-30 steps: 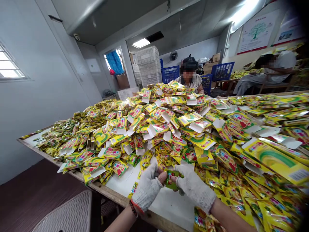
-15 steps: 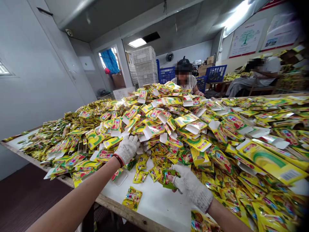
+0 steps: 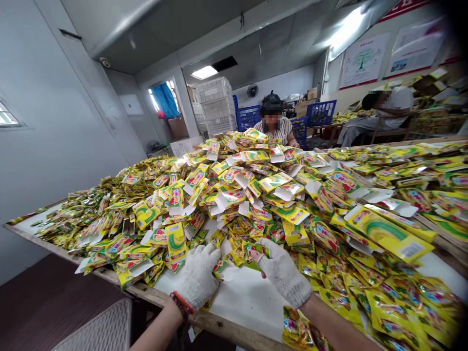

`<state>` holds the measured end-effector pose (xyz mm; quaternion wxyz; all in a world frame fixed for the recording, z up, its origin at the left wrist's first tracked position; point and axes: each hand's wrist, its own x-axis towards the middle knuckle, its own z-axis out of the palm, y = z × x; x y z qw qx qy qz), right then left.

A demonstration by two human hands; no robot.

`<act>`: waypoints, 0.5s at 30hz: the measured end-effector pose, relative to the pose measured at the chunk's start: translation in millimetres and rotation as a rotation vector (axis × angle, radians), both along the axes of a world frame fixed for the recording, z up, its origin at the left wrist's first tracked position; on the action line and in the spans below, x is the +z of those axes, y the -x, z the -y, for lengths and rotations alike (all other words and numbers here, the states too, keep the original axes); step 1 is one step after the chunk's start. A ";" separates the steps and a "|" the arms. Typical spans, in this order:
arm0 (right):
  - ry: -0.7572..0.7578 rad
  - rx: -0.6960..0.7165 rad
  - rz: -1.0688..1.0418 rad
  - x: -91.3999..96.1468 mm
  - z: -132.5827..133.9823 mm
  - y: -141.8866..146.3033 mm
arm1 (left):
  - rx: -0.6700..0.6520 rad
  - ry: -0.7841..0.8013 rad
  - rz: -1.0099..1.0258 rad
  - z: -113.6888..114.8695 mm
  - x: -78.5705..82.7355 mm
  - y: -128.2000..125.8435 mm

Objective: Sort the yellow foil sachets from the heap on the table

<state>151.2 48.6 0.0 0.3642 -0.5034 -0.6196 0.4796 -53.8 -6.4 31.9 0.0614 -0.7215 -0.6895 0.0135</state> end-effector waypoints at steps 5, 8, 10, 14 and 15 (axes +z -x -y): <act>-0.093 -0.015 -0.035 -5.0 0.3 2.7 | 0.067 -0.173 0.009 12.2 -19.7 -28.5; -0.039 -0.025 -0.060 -0.2 0.6 -0.5 | 0.090 -0.152 0.106 11.1 -33.0 -30.4; -0.005 -0.019 -0.066 2.3 1.2 -2.1 | 0.109 -0.141 0.154 8.0 -37.6 -25.7; -0.101 -0.005 -0.011 2.5 3.0 -3.9 | 0.100 -0.197 0.199 6.2 -40.2 -22.7; -0.158 0.015 0.020 2.3 3.3 -5.1 | 0.097 -0.211 0.202 7.3 -40.3 -24.6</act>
